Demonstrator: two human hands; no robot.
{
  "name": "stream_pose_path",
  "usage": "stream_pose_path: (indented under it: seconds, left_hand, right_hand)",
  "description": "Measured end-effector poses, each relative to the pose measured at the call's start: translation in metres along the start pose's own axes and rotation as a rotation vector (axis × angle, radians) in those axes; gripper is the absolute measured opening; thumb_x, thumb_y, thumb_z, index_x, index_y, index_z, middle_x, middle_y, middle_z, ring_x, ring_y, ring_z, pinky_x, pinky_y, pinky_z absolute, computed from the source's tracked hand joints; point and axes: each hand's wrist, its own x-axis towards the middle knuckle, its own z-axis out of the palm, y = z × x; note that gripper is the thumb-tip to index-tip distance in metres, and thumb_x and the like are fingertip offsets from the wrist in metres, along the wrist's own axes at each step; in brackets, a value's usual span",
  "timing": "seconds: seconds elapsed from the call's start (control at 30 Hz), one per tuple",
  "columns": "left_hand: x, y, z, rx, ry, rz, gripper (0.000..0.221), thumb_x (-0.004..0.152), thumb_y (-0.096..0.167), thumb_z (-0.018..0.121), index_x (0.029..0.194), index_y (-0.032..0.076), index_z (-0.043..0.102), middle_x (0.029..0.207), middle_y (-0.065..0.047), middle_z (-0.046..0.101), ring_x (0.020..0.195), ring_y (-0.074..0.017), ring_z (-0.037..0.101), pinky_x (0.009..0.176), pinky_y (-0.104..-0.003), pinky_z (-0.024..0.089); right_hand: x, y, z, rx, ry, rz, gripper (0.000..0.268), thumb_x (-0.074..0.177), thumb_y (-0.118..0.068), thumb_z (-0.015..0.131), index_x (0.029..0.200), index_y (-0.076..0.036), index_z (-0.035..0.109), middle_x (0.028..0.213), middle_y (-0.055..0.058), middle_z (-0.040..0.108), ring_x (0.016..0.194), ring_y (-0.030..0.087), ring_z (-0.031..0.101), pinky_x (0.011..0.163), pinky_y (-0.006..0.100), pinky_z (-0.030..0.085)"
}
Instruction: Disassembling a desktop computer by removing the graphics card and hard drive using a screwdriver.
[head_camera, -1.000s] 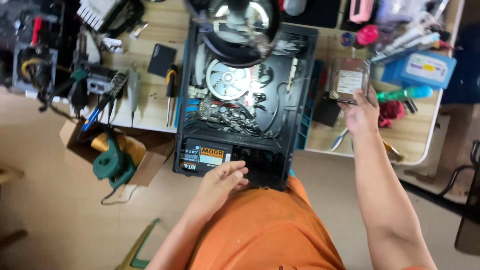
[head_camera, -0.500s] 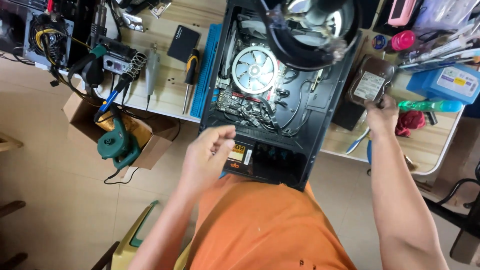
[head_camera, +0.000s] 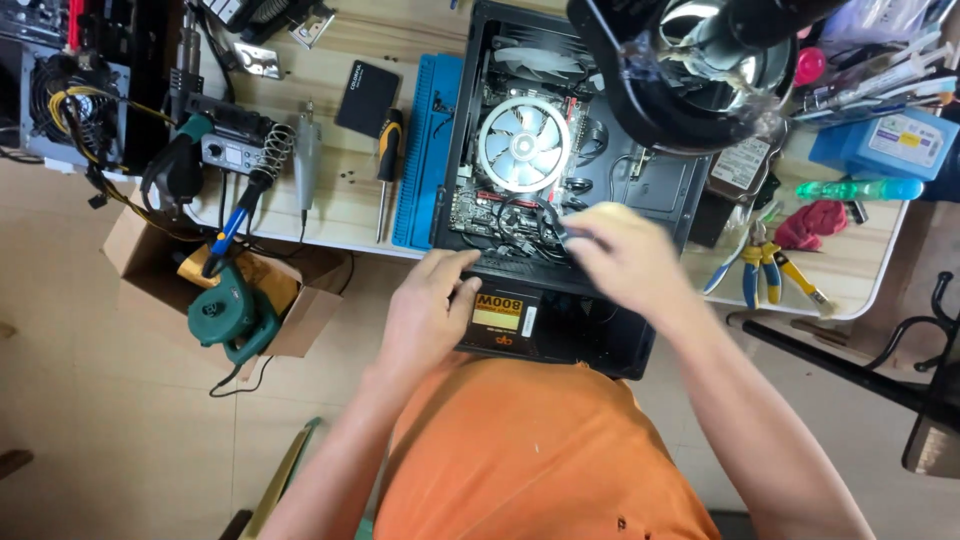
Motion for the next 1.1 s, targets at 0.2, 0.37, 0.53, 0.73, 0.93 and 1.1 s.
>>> stream_pose_path:
  seconds: [0.2,0.37,0.53,0.73,0.93,1.1]
  left_hand:
    - [0.005,-0.004,-0.023,-0.259,0.081,0.018,0.025,0.101,0.016,0.078,0.124,0.021,0.085,0.109,0.000,0.080,0.097,-0.0245,0.081,0.081,-0.037,0.067]
    - [0.032,-0.059,-0.029,-0.294,0.268,-0.189,0.021,0.108,0.012,0.068,0.123,0.008,0.082,0.105,-0.020,0.079,0.095,-0.0371,0.077,0.084,-0.052,0.062]
    - [0.071,-0.163,0.009,0.073,0.099,-0.306,0.030,0.098,0.020,0.080,0.124,0.010,0.069,0.118,-0.014,0.065,0.105,-0.0480,0.075,0.093,-0.056,0.064]
    - [0.094,-0.214,0.039,0.244,-0.053,-0.399,0.037,0.098,0.024,0.076,0.124,0.007,0.057,0.131,-0.018,0.059,0.116,-0.0523,0.073,0.104,-0.061,0.061]
    - [0.109,-0.231,0.046,0.326,-0.044,-0.461,0.031,0.107,0.029,0.063,0.126,0.007,0.053,0.134,-0.024,0.060,0.118,-0.0572,0.072,0.102,-0.063,0.060]
    - [0.109,-0.226,0.035,0.462,-0.071,-0.382,0.025,0.111,0.035,0.063,0.116,0.010,0.061,0.121,-0.019,0.069,0.115,-0.0510,0.076,0.100,-0.059,0.062]
  right_hand:
    - [0.030,0.002,0.064,-0.224,-0.453,0.317,0.053,0.096,-0.031,0.079,0.146,-0.019,0.066,0.156,0.013,0.058,0.127,0.048,0.071,0.108,0.058,0.059]
    - [0.032,-0.004,0.066,-0.047,-0.575,0.581,0.030,0.105,-0.041,0.064,0.124,-0.019,0.072,0.128,0.014,0.080,0.130,0.044,0.071,0.109,0.057,0.054]
    - [0.029,-0.002,0.066,-0.159,-0.627,0.595,0.034,0.104,-0.046,0.061,0.128,-0.026,0.076,0.129,0.010,0.082,0.128,0.040,0.072,0.108,0.054,0.057]
    - [0.008,-0.002,0.049,-0.207,-0.426,0.432,0.036,0.105,-0.035,0.065,0.137,-0.024,0.075,0.132,0.013,0.077,0.124,0.040,0.074,0.105,0.053,0.059]
    - [-0.027,0.003,0.050,-0.120,-0.182,0.230,0.029,0.108,-0.033,0.064,0.132,-0.024,0.077,0.120,0.009,0.078,0.114,0.034,0.076,0.096,0.047,0.061]
    - [-0.038,0.014,0.059,-0.039,0.039,0.085,0.017,0.109,-0.034,0.066,0.116,-0.027,0.080,0.104,-0.003,0.079,0.099,0.021,0.078,0.086,0.035,0.063]
